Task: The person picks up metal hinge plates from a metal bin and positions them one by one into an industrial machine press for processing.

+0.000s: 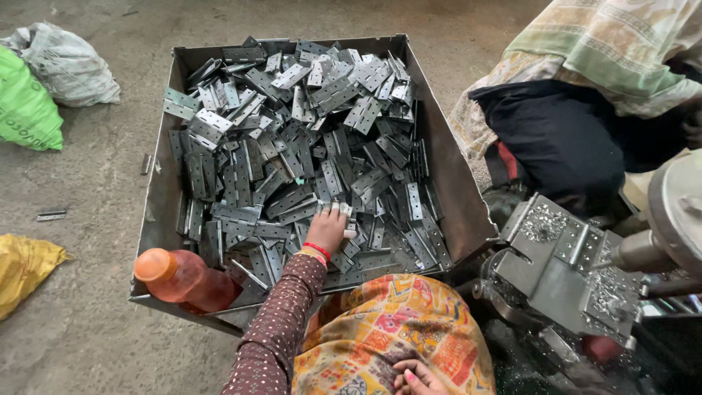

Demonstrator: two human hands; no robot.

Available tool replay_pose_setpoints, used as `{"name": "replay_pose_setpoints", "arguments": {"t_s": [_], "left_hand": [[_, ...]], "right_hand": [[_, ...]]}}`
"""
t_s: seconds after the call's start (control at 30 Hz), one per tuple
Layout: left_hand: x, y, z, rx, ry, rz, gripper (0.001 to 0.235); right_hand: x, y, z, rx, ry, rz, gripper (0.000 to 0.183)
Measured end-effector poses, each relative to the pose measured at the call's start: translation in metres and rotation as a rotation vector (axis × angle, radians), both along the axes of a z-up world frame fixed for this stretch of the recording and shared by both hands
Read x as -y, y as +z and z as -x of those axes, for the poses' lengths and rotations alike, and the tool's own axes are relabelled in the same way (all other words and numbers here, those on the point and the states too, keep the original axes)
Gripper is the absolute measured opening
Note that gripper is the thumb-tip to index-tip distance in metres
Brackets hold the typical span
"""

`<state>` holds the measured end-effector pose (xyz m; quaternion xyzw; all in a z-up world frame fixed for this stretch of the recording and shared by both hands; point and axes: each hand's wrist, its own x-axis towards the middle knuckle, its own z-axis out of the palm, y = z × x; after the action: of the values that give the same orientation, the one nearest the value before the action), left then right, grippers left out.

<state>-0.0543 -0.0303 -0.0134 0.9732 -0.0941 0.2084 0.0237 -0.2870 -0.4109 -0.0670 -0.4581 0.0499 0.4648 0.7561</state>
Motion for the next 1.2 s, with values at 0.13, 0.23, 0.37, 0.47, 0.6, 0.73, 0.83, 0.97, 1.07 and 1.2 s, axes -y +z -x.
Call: {"name": "replay_pose_setpoints", "arguments": {"t_s": [0.13,0.23,0.37,0.47,0.6,0.73,0.83,0.97,1.07,1.2], "left_hand": [[0.01,-0.008,0.02,-0.216,-0.118,0.016,0.029],[0.01,-0.012,0.026,-0.231,-0.198,0.09,0.027],[0.018,-0.012,0.038,-0.23,-0.119,0.081,0.034],[0.014,-0.007,0.041,-0.115,-0.016,0.051,0.039],[0.0,0.001,0.037,-0.308,0.01,0.044,0.042],[-0.007,0.011,0.028,-0.429,-0.04,0.007,0.045],[-0.002,0.009,0.019,-0.442,-0.002,0.043,0.046],[0.008,0.013,0.003,-0.533,0.038,-0.016,0.054],[0.017,0.031,0.005,-0.614,0.073,-0.035,0.052],[0.017,0.045,0.022,-0.477,0.006,-0.082,0.056]], "right_hand": [[0.009,0.01,0.016,-0.181,-0.149,0.048,0.029],[0.001,0.055,0.022,-0.146,-0.207,0.093,0.028],[-0.006,0.102,0.026,-0.075,-0.233,0.088,0.027],[-0.012,0.118,0.027,-0.067,-0.236,0.074,0.026],[-0.014,0.123,0.026,-0.086,-0.228,0.073,0.025],[-0.014,0.124,0.024,-0.094,-0.237,0.057,0.025],[-0.013,0.124,0.023,-0.095,-0.241,0.044,0.025],[-0.015,0.124,0.021,-0.106,-0.247,0.022,0.026],[-0.015,0.126,0.021,-0.119,-0.27,0.044,0.026],[-0.017,0.128,0.021,-0.116,-0.258,0.027,0.026]]}}
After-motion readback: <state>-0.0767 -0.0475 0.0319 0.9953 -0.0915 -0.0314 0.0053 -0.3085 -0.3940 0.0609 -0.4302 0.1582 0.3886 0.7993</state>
